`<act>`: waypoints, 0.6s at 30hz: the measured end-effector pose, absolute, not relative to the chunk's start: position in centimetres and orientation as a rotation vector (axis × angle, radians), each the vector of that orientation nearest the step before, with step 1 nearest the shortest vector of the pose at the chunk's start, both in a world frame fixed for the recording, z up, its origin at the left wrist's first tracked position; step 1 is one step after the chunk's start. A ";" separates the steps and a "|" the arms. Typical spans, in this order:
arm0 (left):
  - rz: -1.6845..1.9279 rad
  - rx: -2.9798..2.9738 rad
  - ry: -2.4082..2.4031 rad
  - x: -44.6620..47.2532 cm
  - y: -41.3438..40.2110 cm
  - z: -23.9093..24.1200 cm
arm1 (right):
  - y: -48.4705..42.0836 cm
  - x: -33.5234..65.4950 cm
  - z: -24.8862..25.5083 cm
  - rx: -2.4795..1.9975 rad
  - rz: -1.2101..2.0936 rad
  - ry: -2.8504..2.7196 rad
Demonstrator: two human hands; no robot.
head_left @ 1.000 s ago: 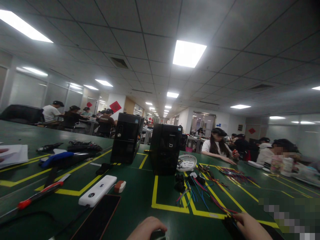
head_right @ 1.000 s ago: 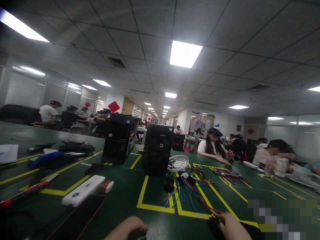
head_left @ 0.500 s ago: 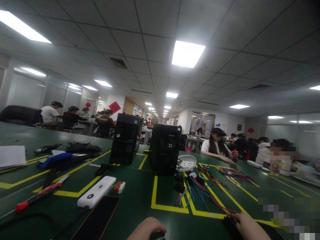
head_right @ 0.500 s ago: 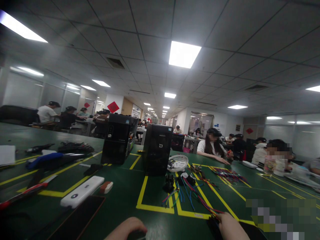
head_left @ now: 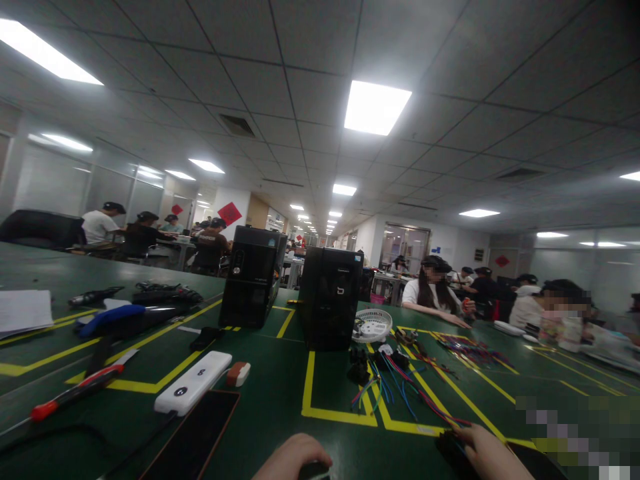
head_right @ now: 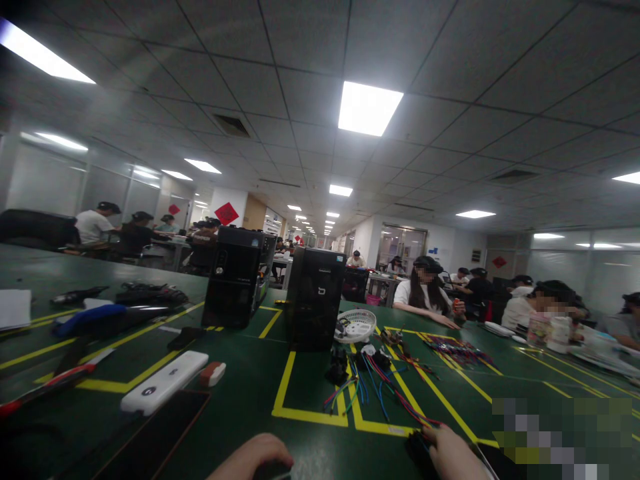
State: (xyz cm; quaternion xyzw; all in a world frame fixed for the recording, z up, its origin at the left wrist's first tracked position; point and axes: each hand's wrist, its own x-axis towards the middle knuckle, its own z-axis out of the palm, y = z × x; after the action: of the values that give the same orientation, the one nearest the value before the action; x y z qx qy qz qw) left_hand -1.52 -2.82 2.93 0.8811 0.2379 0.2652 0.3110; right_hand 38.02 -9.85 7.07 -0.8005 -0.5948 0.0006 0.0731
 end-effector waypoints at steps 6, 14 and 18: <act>0.727 2.353 0.599 -1.5 -2.8 2.7 | -8.8 35.3 7.2 -2.240 -0.103 -1.881; 0.745 2.363 0.571 -1.4 -2.1 1.8 | -10.3 35.7 8.8 -2.244 0.026 -1.840; 0.748 2.368 0.526 -1.4 -1.4 1.1 | -10.8 34.0 9.6 -2.234 0.096 -1.868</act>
State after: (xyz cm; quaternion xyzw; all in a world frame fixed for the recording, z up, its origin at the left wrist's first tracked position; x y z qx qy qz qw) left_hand -1.36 -1.42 1.10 0.8908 0.1979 0.2815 0.2968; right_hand 33.98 -10.81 9.61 -0.7619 -0.6368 0.0326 0.1138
